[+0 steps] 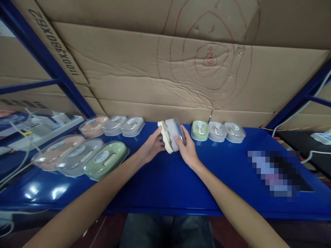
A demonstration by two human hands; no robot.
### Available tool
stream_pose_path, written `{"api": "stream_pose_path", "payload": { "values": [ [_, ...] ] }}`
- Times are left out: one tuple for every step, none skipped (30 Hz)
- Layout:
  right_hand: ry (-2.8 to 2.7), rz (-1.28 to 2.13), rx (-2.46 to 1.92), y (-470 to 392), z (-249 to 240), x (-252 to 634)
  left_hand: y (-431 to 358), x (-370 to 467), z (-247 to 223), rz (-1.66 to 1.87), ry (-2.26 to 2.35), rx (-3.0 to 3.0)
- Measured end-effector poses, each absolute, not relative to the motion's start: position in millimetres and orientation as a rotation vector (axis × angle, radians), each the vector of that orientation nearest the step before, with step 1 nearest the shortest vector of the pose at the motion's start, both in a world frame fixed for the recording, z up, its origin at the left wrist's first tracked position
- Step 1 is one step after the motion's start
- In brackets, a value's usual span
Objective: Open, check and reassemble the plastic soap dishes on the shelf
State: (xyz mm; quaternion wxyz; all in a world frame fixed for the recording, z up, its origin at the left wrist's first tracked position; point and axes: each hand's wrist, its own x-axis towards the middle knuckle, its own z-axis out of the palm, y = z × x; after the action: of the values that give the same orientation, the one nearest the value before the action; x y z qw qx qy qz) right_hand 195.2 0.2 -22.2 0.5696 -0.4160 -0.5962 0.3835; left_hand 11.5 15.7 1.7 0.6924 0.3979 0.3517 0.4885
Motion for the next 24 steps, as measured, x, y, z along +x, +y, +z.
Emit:
{"api": "stream_pose_path", "payload": {
  "values": [
    [-1.446,0.893,-0.974,-2,-23,194,15,12,1,1.087,0.78,0.909],
    [-1.487,0.882,-0.972,-4,-24,194,14,13,1,1.085,0.772,0.925],
    [-1.52,0.861,-0.975,-6,-25,193,13,13,1,1.083,0.761,0.937],
    [-1.547,0.834,-0.984,-7,-26,193,12,13,1,1.083,0.748,0.946],
    [-1.57,0.808,-0.999,-7,-27,194,11,13,1,1.084,0.735,0.953],
    [-1.589,0.786,-1.014,-8,-28,194,10,13,1,1.085,0.724,0.959],
    [-1.606,0.773,-1.027,-8,-29,195,10,13,1,1.086,0.715,0.964],
    [-1.617,0.769,-1.038,-8,-29,196,9,14,1,1.087,0.71,0.967],
    [-1.622,0.77,-1.045,-7,-29,198,9,14,1,1.087,0.707,0.969],
    [-1.623,0.774,-1.047,-7,-30,199,9,14,1,1.086,0.704,0.97],
    [-1.623,0.777,-1.047,-7,-30,200,9,15,1,1.085,0.699,0.972],
    [-1.625,0.782,-1.044,-6,-31,200,9,15,0,1.084,0.693,0.974],
    [-1.628,0.786,-1.039,-6,-31,201,10,15,0,1.081,0.686,0.977],
    [-1.628,0.792,-1.035,-5,-32,201,11,15,-1,1.075,0.68,0.98],
    [-1.625,0.8,-1.033,-4,-32,202,11,15,-3,1.069,0.676,0.981],
    [-1.619,0.81,-1.035,-3,-33,202,12,15,-4,1.061,0.676,0.98],
    [-1.609,0.822,-1.04,-2,-33,202,13,15,-5,1.05,0.676,0.975],
    [-1.597,0.833,-1.048,-2,-33,202,14,14,-7,1.038,0.676,0.968],
    [-1.586,0.844,-1.057,-1,-33,202,15,14,-8,1.027,0.676,0.961],
    [-1.578,0.852,-1.065,-1,-33,202,16,14,-9,1.016,0.675,0.954],
    [-1.574,0.857,-1.068,-1,-32,202,17,14,-10,1.005,0.674,0.949],
    [-1.572,0.863,-1.071,-1,-32,202,17,14,-10,0.999,0.672,0.943],
    [-1.572,0.867,-1.072,-2,-31,203,17,14,-10,0.994,0.67,0.937],
    [-1.573,0.871,-1.071,-2,-30,203,17,13,-9,0.991,0.668,0.931]
  ]
}}
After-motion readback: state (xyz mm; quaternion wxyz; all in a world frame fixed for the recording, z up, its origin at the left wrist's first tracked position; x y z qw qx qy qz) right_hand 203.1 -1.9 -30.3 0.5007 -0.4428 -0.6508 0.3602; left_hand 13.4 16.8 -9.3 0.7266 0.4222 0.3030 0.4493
